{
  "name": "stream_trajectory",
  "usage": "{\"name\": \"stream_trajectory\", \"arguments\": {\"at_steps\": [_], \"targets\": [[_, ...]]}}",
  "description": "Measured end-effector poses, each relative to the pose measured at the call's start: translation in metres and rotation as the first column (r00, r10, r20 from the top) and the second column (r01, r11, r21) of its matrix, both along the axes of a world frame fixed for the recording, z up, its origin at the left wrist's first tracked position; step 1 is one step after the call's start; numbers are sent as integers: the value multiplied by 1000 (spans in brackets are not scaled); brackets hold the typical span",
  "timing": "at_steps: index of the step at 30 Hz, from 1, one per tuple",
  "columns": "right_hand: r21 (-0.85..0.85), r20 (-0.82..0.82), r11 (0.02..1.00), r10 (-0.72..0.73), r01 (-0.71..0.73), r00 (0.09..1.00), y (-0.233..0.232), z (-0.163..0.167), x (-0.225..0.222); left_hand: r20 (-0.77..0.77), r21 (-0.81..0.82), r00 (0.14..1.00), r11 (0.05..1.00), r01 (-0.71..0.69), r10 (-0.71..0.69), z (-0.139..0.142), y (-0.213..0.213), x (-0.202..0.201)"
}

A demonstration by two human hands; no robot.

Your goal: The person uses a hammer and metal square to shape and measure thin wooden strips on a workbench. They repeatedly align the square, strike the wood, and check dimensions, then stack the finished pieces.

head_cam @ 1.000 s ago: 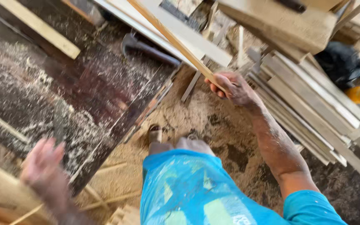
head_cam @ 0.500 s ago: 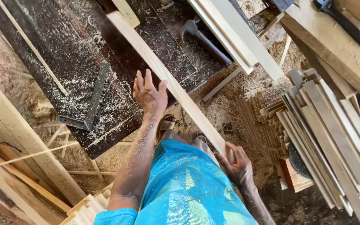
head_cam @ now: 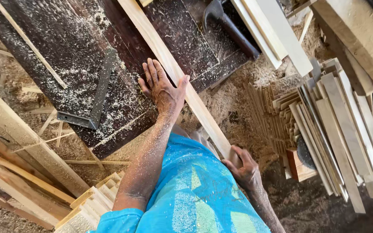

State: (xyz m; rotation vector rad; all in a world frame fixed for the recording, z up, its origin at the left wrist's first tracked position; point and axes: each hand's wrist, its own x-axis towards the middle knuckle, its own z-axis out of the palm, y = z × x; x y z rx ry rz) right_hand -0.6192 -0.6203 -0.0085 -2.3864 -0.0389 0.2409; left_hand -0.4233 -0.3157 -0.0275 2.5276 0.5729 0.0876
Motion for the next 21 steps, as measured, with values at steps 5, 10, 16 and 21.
{"name": "stream_trajectory", "arguments": {"at_steps": [5, 10, 16, 21], "targets": [[-82, 159, 996, 28, -15, 987, 9, 30, 0, 26, -107, 999, 994, -28, 31, 5, 6, 0], [-251, 245, 968, 68, -4, 967, 20, 57, 2, 36, -155, 999, 988, 23, -18, 6, 8, -2], [-126, 163, 992, 49, -28, 985, 23, 61, 2, -4, -122, 1000, 992, 9, -9, 4, 7, -5], [62, 14, 995, 83, -84, 996, 21, 39, 13, -21, -14, 998, 998, 65, -65, 4, 4, -4]]}}
